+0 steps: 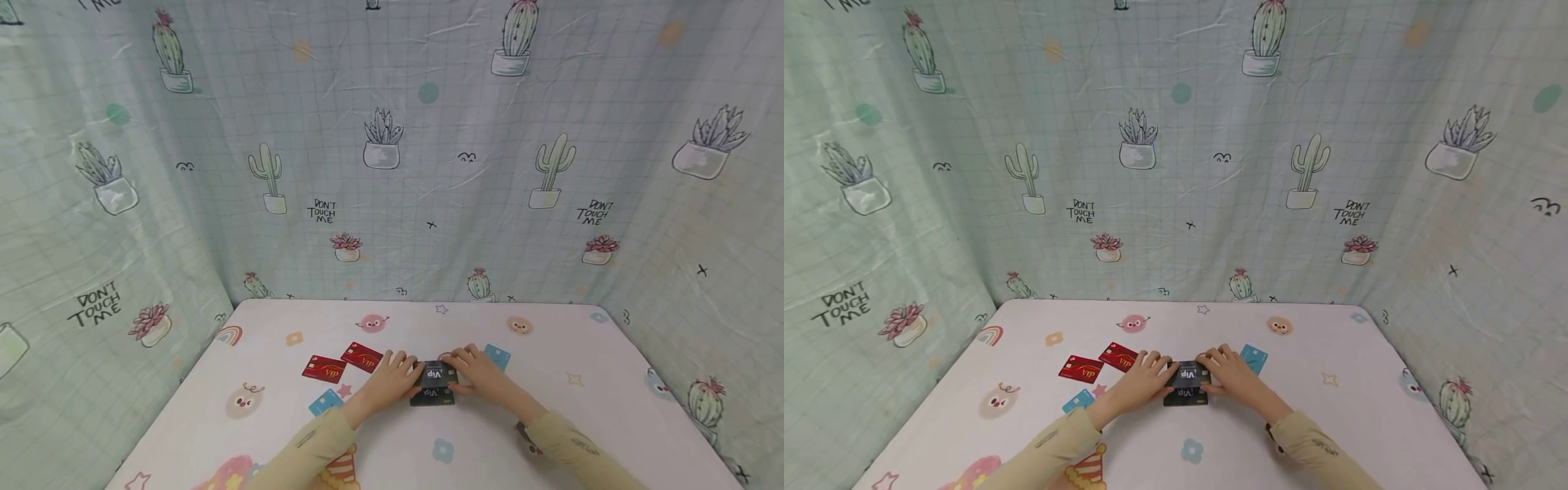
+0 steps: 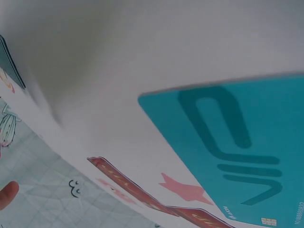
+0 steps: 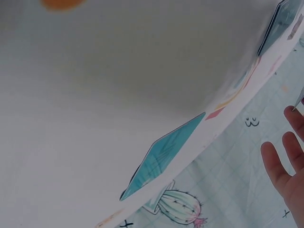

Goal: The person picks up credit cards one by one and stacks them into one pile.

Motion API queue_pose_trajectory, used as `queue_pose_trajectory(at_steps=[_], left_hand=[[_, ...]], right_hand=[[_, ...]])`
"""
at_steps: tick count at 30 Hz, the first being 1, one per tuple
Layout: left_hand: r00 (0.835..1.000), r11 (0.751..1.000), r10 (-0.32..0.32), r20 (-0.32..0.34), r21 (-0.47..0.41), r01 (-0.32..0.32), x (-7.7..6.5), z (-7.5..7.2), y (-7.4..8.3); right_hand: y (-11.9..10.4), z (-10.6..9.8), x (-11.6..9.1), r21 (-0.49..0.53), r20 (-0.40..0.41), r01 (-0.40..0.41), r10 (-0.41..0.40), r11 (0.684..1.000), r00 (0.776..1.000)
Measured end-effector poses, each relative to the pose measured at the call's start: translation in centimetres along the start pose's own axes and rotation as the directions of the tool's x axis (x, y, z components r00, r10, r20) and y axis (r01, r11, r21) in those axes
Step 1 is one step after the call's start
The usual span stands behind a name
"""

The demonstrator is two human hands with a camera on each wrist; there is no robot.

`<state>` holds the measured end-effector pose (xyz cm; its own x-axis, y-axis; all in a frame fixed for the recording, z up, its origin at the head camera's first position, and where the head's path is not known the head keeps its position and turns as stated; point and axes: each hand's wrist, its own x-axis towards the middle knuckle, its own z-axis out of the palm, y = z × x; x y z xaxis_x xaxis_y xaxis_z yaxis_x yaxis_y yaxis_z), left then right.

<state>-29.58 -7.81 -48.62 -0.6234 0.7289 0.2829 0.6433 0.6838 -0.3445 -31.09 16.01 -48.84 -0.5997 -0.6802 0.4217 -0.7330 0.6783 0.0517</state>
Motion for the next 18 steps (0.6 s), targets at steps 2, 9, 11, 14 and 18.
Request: queue_pose_trajectory(at_steps=[2,9,11,14,18], left_hand=[[1.000,1.000,0.002,-0.011,-0.001,-0.002,-0.3,-0.1,0.0],[1.000,0.999,-0.002,0.005,-0.033,0.002,-0.9,-0.2,0.2],[1.000,0.999,-0.001,0.016,-0.033,0.002,-1.1,-0.2,0.2],[1.000,0.999,-0.002,0.031,-0.042,0.003,-1.3,-0.3,0.3],[0.999,0.999,0.002,0.045,-0.039,-0.001,-1.6,-0.2,0.3]], right_hand=[[0.0,0.2,-0.1,-0.003,-0.031,0.025,-0.025,1.000,0.999],[-0.3,0.4,-0.4,0.000,-0.036,0.048,-0.048,0.999,0.998],[-0.5,0.3,-0.5,0.012,-0.027,0.046,-0.045,0.999,0.999],[-0.7,0.1,-0.6,0.021,-0.009,0.037,-0.037,0.999,0.999],[-0.9,-0.1,-0.7,0.020,0.015,0.029,-0.030,0.999,0.999]])
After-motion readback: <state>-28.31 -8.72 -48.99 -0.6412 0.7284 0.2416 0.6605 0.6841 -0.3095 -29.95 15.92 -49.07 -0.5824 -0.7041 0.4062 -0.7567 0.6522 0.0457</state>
